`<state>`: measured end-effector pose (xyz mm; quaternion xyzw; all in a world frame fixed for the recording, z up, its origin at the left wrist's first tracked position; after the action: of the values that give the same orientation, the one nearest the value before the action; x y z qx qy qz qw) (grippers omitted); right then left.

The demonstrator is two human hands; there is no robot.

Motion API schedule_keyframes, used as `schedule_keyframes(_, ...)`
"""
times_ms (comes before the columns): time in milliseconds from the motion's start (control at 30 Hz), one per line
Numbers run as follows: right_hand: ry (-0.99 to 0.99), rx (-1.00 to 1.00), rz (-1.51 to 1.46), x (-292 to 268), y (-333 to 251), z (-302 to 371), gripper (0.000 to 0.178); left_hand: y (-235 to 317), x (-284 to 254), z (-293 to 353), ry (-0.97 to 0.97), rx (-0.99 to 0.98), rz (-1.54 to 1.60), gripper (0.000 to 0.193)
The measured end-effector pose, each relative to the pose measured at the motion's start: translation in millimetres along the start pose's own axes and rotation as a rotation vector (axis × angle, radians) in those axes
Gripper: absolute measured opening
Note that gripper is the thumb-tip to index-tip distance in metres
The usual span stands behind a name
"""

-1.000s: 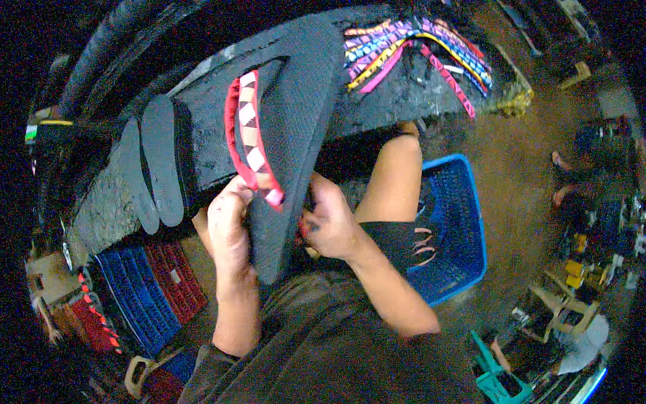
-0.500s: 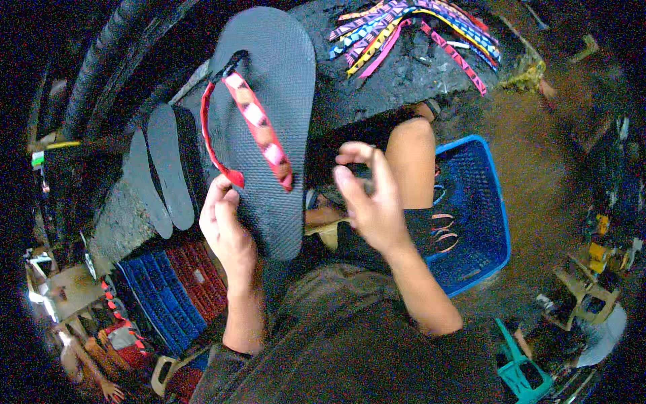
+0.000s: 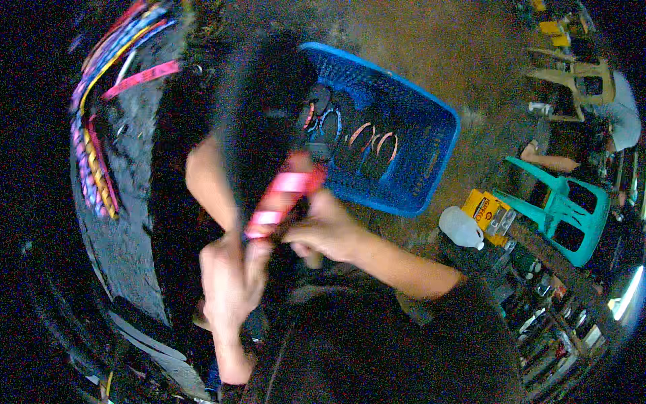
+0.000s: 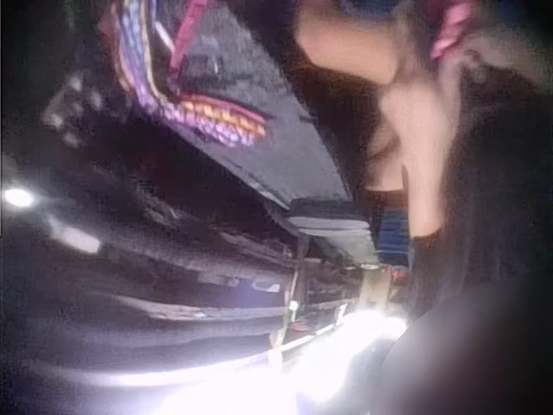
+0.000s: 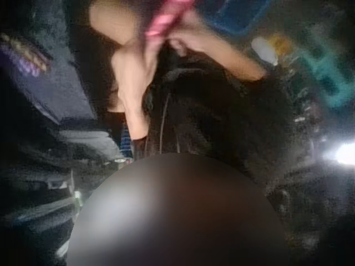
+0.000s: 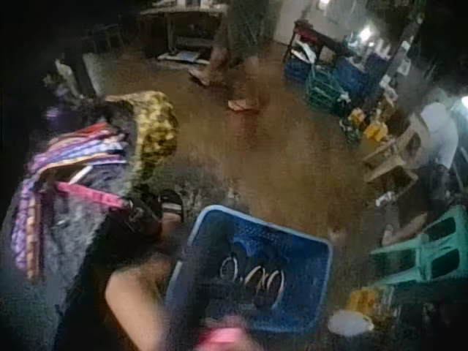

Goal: The person assembles flip-flops by threading colorful straps through pre-punched holes in rubber soles. They repeatedly pick up a sole, thread a strap, pull it through, and place the finished flip-flop into a blue basket. The process is repeated with different colored straps throughout the clip.

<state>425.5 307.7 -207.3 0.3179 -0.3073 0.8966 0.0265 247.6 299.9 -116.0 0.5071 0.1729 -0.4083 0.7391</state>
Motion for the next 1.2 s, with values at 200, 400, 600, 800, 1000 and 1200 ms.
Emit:
schedule_keyframes(200,0.578,0.004,-0.175,-130.9,37.2,1.9,0.037,22.3,73.4,-130.0,-0.335,0.024,-0.117,0.111)
schedule_keyframes(400,0.697,-0.021,-0.335,-239.4,120.3,-152.6,0.022,-3.5,60.3,-141.1,-0.025,0.267,0.045,0.070)
schedule_keyframes(600,1.002,0.152,-0.338,-311.1,222.1,-251.0,0.039,-41.2,-6.8,-85.7,0.119,-0.003,0.094,0.042)
schedule_keyframes(800,0.997,0.131,-0.028,-325.8,227.7,-266.1,0.043,-63.9,-7.3,-54.7,0.226,-0.052,0.082,0.035)
schedule_keyframes(1000,1.051,0.293,0.099,-318.1,211.2,-268.3,0.056,-68.6,1.2,-46.1,0.246,-0.048,0.051,0.029)
schedule_keyframes(1200,1.059,0.430,0.244,-316.1,198.8,-257.2,0.067,-65.4,2.9,-39.9,0.199,-0.042,0.119,0.027)
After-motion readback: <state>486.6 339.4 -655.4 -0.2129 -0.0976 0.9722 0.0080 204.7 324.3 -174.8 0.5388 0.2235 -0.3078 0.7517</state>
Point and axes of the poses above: each hand's wrist, its own z-axis away from the middle knuckle, its own x-axis out of the palm, y = z × x, the point moved 3 cm from there along -z, towards the middle knuckle, and after that the axes turned 2 degrees about z, right-handed, at the moved point
